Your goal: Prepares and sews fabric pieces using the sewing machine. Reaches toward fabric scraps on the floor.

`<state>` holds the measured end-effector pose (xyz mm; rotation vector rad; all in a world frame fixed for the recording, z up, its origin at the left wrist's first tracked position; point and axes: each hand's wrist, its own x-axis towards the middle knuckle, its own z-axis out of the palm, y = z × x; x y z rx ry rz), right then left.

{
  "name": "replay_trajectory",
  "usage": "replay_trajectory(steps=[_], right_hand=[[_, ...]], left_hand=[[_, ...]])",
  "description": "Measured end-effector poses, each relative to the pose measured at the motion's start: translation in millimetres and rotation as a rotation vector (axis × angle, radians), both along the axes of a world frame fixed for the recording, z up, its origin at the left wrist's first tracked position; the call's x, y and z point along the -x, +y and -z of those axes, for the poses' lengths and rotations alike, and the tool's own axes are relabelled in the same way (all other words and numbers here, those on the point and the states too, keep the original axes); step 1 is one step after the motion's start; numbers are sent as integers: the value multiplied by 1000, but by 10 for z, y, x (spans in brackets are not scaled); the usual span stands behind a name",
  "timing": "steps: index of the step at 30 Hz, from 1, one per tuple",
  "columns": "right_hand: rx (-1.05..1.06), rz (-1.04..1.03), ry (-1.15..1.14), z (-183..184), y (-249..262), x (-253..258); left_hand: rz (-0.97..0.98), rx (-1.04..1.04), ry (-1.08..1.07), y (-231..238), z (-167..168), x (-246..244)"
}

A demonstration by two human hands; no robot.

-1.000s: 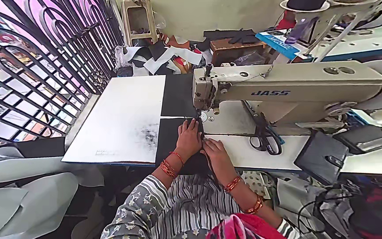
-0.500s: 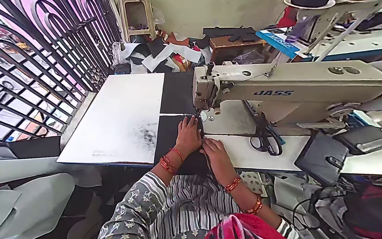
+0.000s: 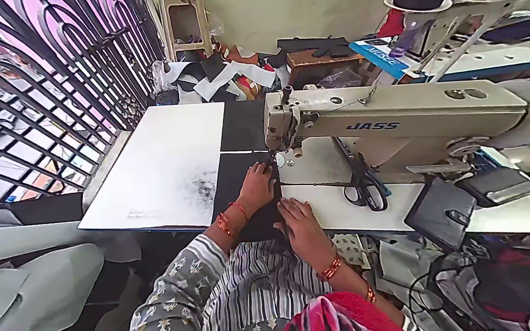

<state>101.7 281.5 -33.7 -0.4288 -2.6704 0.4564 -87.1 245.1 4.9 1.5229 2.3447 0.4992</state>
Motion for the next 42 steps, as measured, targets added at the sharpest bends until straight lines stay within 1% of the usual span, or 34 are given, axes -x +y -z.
replay_trajectory(steps=[3,7,11,19,22,26,31,34,36,38,42], right_hand=[[-14,-21,0,27,-69,-115],[-44,-32,10,48,-114,-199],[-23,-41,7,28,-128,-220],[-3,-61,-57,-2,-116,-247],[34,-70,-135,-54,-117,-258],[31,-77,-202,-97,-118,-259],[-12,-94,-157,-63,-95,-265],[-14,-92,-123,-44,-79,-254],[-10,-91,-117,-38,-67,-244],[-12,-90,-114,-33,-50,-221],[-4,-76,-145,-54,-24,-174]], left_hand=[[52,87,12,-279,-61,-199],[60,46,64,-490,69,-323],[35,27,87,-452,141,-304],[5,15,100,-299,124,-163],[-5,27,95,-234,83,-110],[5,2,101,-181,65,-67],[83,71,41,-357,-11,-165],[106,73,62,-521,23,-263],[103,27,83,-577,105,-304],[91,-53,107,-577,200,-303],[70,-10,98,-480,164,-276]])
